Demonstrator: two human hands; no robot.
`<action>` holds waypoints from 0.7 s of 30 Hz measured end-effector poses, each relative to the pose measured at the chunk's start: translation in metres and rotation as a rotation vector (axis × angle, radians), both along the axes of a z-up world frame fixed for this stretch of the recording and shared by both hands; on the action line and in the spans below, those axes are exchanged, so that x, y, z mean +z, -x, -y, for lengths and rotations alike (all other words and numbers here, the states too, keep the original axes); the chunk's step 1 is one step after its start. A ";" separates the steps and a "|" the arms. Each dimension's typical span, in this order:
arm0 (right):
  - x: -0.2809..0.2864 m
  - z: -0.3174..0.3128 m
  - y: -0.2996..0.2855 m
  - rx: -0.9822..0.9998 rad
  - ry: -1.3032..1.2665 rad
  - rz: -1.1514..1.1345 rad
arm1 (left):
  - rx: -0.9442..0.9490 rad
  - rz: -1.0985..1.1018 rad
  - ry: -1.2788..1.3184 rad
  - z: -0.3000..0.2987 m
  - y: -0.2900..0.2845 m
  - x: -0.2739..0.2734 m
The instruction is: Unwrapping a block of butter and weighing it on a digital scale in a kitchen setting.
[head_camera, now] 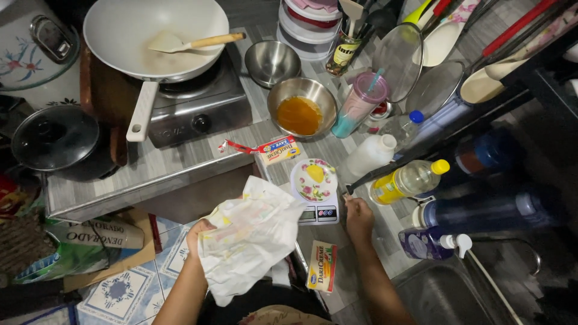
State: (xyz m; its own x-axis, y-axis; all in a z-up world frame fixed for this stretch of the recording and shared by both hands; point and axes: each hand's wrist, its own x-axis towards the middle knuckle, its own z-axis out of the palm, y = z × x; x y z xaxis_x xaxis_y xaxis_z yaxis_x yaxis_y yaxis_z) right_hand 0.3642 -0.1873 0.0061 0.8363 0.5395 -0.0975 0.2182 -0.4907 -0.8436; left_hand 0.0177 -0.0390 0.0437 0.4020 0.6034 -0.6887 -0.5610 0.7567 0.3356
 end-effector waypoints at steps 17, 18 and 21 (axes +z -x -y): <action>-0.018 -0.006 0.010 0.261 -0.016 0.620 | 0.051 -0.003 -0.048 0.008 0.010 0.035; -0.021 -0.001 0.008 0.263 0.008 0.648 | 0.064 -0.013 -0.051 0.008 0.014 0.033; -0.010 0.014 0.016 0.188 0.099 0.487 | 0.100 -0.041 -0.060 0.008 0.021 0.029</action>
